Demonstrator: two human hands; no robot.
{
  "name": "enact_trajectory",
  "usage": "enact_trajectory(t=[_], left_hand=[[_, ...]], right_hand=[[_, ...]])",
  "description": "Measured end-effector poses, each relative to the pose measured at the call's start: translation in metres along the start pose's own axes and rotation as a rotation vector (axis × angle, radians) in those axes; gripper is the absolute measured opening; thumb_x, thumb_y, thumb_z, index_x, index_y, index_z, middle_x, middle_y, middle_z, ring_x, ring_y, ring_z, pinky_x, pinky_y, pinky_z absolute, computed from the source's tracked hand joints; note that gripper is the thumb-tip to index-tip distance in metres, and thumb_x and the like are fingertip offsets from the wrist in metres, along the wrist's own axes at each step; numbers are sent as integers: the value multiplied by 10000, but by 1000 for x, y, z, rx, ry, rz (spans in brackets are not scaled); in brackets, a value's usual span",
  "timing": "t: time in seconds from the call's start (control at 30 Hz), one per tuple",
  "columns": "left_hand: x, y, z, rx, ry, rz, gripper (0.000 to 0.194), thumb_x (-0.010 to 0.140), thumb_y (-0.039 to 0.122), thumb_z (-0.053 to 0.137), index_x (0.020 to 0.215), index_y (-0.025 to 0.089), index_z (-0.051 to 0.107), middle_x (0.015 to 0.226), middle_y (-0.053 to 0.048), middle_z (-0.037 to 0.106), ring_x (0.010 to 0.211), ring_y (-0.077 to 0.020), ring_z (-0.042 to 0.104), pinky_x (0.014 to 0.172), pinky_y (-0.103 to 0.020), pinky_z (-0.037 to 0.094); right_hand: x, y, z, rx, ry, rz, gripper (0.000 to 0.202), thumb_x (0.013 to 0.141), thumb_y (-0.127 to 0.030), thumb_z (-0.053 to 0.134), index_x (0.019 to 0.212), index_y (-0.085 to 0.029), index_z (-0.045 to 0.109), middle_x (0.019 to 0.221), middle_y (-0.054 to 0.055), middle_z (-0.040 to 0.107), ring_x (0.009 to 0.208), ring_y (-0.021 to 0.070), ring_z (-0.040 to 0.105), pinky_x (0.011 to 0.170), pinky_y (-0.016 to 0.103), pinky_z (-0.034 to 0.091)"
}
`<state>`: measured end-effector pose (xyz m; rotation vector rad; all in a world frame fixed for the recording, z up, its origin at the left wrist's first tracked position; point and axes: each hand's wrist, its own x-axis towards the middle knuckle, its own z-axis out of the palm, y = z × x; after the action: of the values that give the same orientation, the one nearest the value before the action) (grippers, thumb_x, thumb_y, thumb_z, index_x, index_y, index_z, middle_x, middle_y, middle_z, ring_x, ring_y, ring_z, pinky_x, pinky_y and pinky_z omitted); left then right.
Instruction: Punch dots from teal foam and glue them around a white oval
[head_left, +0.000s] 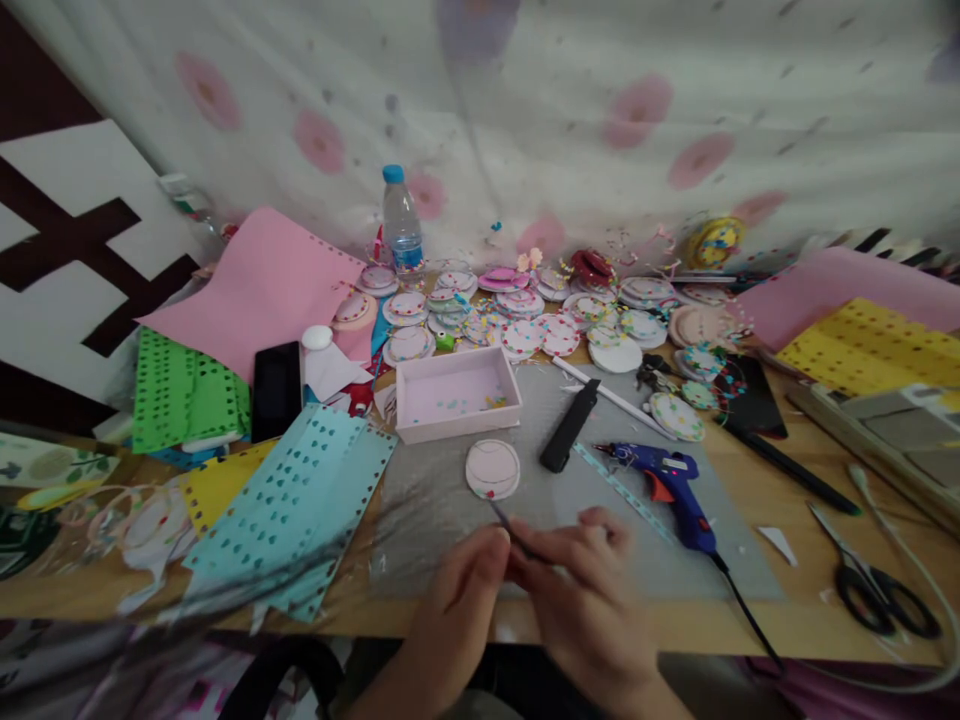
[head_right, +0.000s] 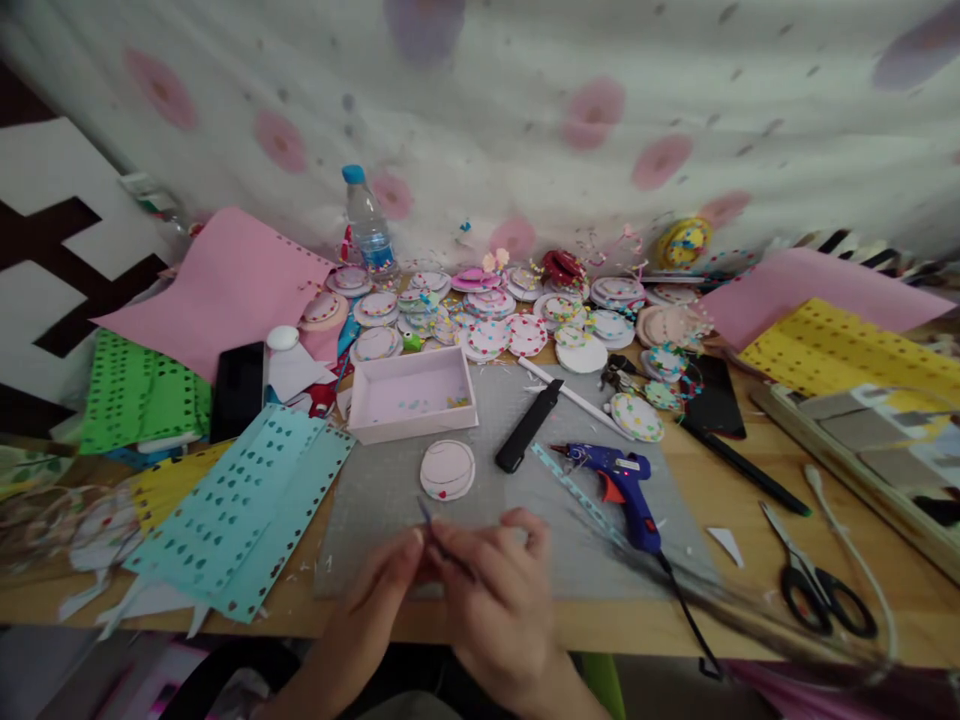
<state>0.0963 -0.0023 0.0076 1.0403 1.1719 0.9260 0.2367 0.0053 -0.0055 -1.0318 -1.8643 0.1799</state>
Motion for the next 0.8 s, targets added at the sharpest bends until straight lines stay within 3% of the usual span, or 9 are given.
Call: enact_trajectory(t=[0.1, 0.2, 0.33, 0.43, 0.5, 0.57, 0.63, 0.73, 0.8], left_hand=[[0, -5, 2, -45, 197, -118, 395, 803, 559, 570, 852, 195, 714, 882, -64, 722, 892, -227, 648, 809, -327, 521], [8, -15, -2, -126, 335, -231, 458, 700, 578, 670, 887, 162, 713, 935, -77, 720, 975, -252, 632, 880, -355, 491], [16, -32, -10, -241, 436, -269, 512, 580, 571, 749, 859, 144, 713, 942, -78, 718, 1000, -264, 620, 914, -374, 469], [14, -40, -15, -205, 503, -251, 421, 564, 518, 768, 787, 166, 716, 895, -57, 722, 959, -249, 626, 856, -333, 486], [12, -41, -16, -191, 510, -226, 357, 592, 490, 755, 741, 169, 706, 830, -44, 718, 851, -218, 638, 759, -287, 498], [11, -38, -16, -221, 439, -223, 341, 667, 501, 698, 684, 161, 678, 717, -32, 695, 668, -168, 613, 612, -247, 476], [12, -33, -18, -252, 311, -217, 397, 762, 522, 603, 610, 155, 620, 577, -16, 633, 515, -126, 538, 498, -224, 409], [16, -25, -23, -190, 157, -170, 471, 823, 540, 526, 543, 160, 528, 454, 8, 527, 432, -99, 461, 463, -214, 352], [18, -22, -28, -93, 107, -151, 496, 824, 567, 508, 532, 167, 492, 430, 19, 486, 416, -93, 435, 468, -217, 340]], right_hand=[[-6, -5, 12, -39, -70, -79, 284, 811, -8, 508, 863, -272, 601, 907, 18, 749, 740, 192, 691, 730, 424, 441], [-8, -6, 16, 32, -167, -25, 304, 811, -32, 507, 979, -269, 595, 1040, 61, 717, 871, 217, 674, 750, 424, 489], [-3, -8, 9, 104, -408, 48, 483, 762, -87, 560, 1223, -227, 521, 1292, 112, 578, 1111, 251, 579, 878, 422, 496], [0, -14, -1, 131, -548, 51, 551, 722, -176, 607, 1261, -191, 493, 1358, 139, 511, 1200, 294, 511, 974, 476, 431], [1, -16, -6, 185, -567, 85, 512, 740, -179, 591, 1243, -195, 496, 1337, 135, 525, 1194, 280, 516, 996, 470, 409], [0, -13, -13, 263, -512, 167, 410, 798, -155, 530, 1204, -207, 505, 1255, 113, 577, 1148, 230, 545, 952, 387, 452], [-2, 0, -21, 248, -379, 270, 300, 855, -147, 465, 1142, -211, 525, 1116, 95, 623, 1050, 193, 583, 856, 310, 491], [-10, 39, -38, -141, -100, 387, 214, 866, -247, 507, 1059, -182, 570, 953, 108, 619, 888, 233, 596, 812, 377, 476], [-21, 69, -52, -490, -23, 525, 401, 822, -431, 548, 1074, -121, 582, 934, 164, 593, 879, 313, 571, 766, 456, 465]])
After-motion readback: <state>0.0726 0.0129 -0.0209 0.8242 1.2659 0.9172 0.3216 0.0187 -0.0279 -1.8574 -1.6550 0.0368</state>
